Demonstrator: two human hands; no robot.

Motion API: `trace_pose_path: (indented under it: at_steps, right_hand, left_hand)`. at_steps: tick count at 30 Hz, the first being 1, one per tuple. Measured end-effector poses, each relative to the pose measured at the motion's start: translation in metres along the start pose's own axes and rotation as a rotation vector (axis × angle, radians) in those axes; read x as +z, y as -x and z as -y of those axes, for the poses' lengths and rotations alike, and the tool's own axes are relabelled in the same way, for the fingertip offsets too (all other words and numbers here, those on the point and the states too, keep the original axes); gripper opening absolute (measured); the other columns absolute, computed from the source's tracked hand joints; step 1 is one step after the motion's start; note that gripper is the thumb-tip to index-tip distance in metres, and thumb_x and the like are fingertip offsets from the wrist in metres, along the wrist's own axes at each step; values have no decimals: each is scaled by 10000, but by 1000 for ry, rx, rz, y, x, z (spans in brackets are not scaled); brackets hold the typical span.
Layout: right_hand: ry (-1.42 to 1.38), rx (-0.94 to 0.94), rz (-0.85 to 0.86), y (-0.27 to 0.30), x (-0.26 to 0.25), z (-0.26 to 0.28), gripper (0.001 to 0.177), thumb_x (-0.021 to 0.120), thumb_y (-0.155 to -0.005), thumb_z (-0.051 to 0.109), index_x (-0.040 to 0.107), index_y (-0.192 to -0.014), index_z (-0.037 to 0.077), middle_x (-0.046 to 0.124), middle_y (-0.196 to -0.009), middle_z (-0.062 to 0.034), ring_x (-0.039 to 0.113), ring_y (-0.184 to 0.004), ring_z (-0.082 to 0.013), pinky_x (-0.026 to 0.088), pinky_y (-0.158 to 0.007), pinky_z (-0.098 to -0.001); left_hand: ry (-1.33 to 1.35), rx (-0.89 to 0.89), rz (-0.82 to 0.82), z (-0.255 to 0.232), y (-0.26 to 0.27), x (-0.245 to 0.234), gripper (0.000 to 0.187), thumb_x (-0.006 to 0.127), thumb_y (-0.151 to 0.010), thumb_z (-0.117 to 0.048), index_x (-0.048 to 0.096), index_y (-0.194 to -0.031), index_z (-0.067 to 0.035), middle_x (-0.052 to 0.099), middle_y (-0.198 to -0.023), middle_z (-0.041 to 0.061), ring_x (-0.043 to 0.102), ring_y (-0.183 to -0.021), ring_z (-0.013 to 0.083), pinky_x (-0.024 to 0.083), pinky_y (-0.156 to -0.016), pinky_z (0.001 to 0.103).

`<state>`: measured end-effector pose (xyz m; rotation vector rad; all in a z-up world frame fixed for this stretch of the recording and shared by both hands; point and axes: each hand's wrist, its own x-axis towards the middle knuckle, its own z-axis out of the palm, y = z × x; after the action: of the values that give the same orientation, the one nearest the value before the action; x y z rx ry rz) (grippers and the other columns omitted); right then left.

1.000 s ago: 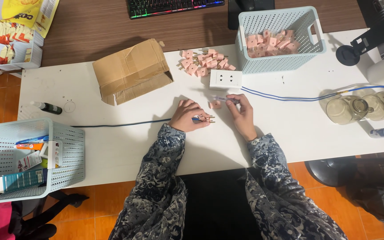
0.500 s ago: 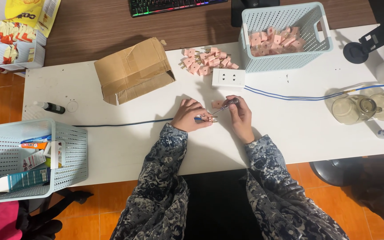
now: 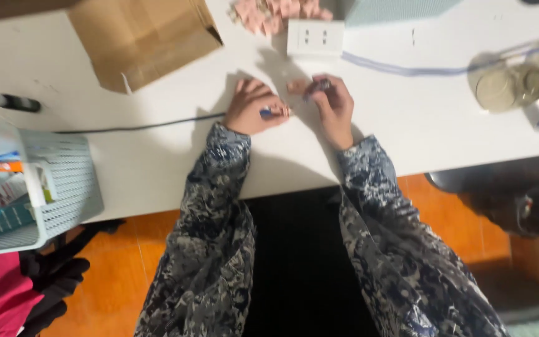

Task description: Assembling an electrical socket by inserting small plastic components and using a screwdriver

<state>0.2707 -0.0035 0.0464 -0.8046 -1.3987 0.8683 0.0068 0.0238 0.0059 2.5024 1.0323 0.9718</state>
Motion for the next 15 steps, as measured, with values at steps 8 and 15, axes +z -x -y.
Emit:
trace_pose_path:
  at_steps: [8, 15]
  right_hand:
    - [-1, -50, 97, 5, 8, -1, 423, 622, -1205, 169, 598, -1545, -81, 798, -1075, -246, 794, -1020, -305, 621, -978, -461]
    - [-9, -65, 120, 7, 7, -4, 408, 604, -1207, 168, 600, -1530, -80, 793, -1098, -251, 794, -1036, -315, 640, -968, -468]
  left_hand:
    - [-6, -48, 120, 2, 5, 0, 375, 912, -1007, -615, 830, -1100, -261, 697, -993, -4, 580, -1173, 247, 378, -1088, 539]
    - [9, -40, 133, 4, 6, -2, 358, 893, -1032, -605, 810, -1113, -267, 671, -1000, -17, 578, -1176, 236, 372, -1078, 535]
